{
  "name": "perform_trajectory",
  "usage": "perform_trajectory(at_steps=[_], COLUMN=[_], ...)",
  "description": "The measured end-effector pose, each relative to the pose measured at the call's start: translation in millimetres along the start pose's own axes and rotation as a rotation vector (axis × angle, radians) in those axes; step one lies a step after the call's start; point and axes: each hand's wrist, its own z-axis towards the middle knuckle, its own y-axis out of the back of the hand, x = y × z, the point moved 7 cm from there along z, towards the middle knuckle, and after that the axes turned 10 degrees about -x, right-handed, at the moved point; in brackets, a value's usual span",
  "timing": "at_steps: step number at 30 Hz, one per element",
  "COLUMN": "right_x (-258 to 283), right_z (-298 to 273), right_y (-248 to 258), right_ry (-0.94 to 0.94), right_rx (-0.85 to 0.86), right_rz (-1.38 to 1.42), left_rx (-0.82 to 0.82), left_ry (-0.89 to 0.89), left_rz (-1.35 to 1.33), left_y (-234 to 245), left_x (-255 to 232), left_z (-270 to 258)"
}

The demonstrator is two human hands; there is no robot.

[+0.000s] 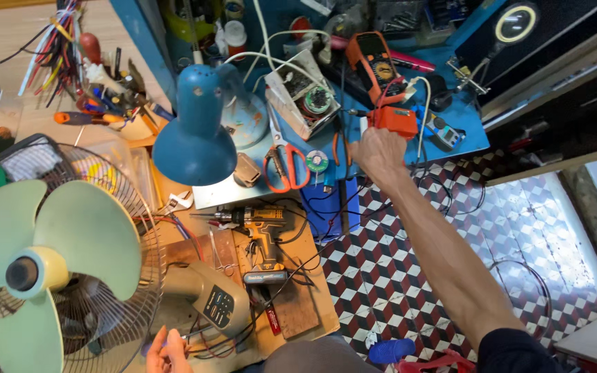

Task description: The person uses a remote control to operate a standing fan, repeatedly pressing buttons to change its speed and oscillation. The person then picks up a multimeter and places it on the workbench.

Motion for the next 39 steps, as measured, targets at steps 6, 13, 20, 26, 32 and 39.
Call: perform_trajectory(at_steps=[6, 13, 20, 26, 32, 39], right_x=[41.9, 120.8, 96.0, 54.4, 36.4, 53.5], right_z=[-132.6, -244.5, -252.0, -262.6, -303.6, -385.1], right_y=[63.6, 90.9, 89.3, 44.9, 26.7, 3.1], right_ry=[-0.082, 0.405, 0.456, 0.109, -0.118, -0.134], right_rx=[0.212, 0.239, 0.359, 0.745, 0.808, 0.927], right_rz=[0.346, 0.637, 1.055, 1.043, 1.156, 1.161], left_rx=[0.498, 0.658, 0.507, 0.372, 0.388, 0.174], left_ry=[-0.067, 0.539, 0.513, 0.459, 0.287, 0.145], left_rz=[-0.139, -0.338, -0.385, -0.096, -0.212, -0.237], left_y=[-147.5, -235.0, -202.0, -165.4, -120.5, -19.8], left_x=[-153.1, -188.9, -147.1, -148.6, -174.7, -138.5], left_z=[-115.5, -200.7, -184.5, -189.3, -190.4, -147.1])
